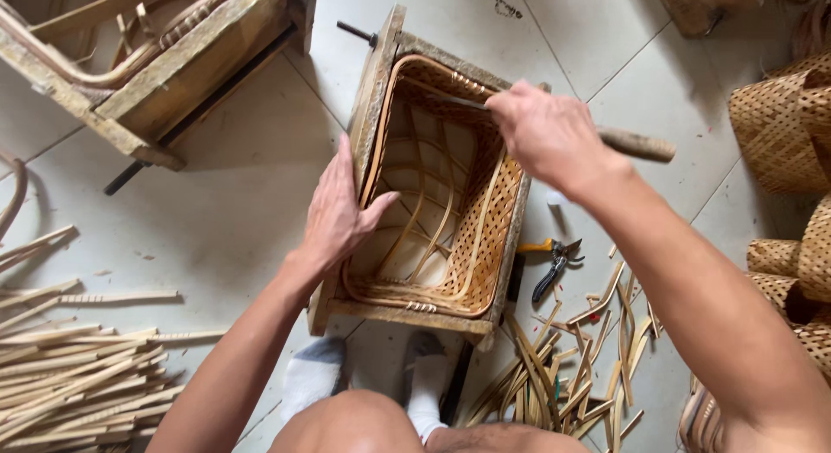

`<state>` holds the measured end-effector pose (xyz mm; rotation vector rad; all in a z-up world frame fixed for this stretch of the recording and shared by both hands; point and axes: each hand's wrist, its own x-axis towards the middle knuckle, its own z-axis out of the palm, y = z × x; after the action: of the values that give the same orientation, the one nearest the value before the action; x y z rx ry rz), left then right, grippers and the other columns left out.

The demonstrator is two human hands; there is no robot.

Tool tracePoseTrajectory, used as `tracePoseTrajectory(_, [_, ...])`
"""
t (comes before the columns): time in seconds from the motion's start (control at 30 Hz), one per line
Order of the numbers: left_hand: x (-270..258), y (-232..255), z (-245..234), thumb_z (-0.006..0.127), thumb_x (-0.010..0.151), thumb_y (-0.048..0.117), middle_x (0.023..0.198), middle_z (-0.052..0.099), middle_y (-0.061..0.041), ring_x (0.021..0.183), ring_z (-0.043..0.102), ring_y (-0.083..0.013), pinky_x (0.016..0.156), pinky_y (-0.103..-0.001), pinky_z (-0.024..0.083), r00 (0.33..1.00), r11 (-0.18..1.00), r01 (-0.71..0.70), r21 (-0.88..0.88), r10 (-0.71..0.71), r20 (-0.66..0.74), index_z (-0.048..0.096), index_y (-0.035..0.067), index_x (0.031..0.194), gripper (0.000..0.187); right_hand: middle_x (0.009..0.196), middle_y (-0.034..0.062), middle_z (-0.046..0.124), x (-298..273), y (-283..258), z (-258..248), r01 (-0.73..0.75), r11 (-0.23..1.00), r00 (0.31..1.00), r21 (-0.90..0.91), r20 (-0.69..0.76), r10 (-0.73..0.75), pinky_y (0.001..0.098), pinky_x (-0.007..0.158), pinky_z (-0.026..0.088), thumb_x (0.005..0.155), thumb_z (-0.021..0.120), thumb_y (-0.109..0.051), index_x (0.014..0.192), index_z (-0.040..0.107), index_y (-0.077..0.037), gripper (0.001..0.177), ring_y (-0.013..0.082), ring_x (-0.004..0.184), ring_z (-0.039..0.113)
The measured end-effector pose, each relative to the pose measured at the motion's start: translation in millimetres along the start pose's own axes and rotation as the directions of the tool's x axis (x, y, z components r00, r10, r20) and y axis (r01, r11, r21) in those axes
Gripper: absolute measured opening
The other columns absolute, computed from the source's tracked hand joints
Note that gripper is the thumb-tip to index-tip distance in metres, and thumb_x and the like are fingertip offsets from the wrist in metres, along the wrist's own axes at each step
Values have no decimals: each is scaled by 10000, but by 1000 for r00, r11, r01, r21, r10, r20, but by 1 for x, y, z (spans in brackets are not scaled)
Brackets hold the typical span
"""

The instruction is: The person applies glue to the rim of a rectangular basket frame, then inserts and secures a bamboo strip along the edge using a hammer and pliers. They continue adding strips to reinforce the basket's structure.

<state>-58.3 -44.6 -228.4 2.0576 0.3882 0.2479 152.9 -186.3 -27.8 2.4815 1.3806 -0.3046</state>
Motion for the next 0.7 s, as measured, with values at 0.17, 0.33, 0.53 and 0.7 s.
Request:
tracePoseTrajectory(0.17, [60, 7, 24, 754, 912, 475, 1449, 449, -368, 1273, 501, -498, 1048, -517, 450, 997, 991, 57, 117, -51, -52, 28, -70, 1571, 1122, 871, 152, 744, 54, 42, 13, -124, 983, 992, 135, 39, 119, 501, 760, 545, 1034, 577, -253, 1156, 723, -142, 221, 337, 775, 704])
tracePoseTrajectory(0.33, [56, 11, 22, 740, 922, 386, 1408, 520, -297, 1204, 593, -455, 980, -490, 526, 995, 977, 70, 200, -54, -81, 56, -33, 1598, 1049, 856, 136, 746, 98, 51, 22, -98, 985, 992, 139, 91, 86, 505, 744, 544, 1019, 617, -256, 1139, 765, -192, 201, 335, 771, 699])
tracePoseTrajectory(0.53, [59, 24, 15, 724, 927, 275, 1408, 514, -297, 1166, 605, -435, 933, -456, 555, 996, 965, 82, 247, -70, -57, 74, -32, 1598, 984, 836, 141, 752, 130, 47, 19, 60, 998, 995, 7, 81, -60, 470, 760, 558, 944, 657, -113, 1025, 816, -183, 192, 312, 776, 711])
tracePoseTrajectory(0.7, [57, 28, 12, 702, 936, 220, 1445, 507, -271, 1221, 604, -424, 951, -441, 562, 996, 970, 52, 237, -34, -80, 91, -15, 1612, 941, 901, 75, 800, 184, 54, -17, -227, 969, 798, 100, 589, 126, 364, 694, 585, 935, 701, -146, 1075, 783, -130, 162, 195, 775, 764])
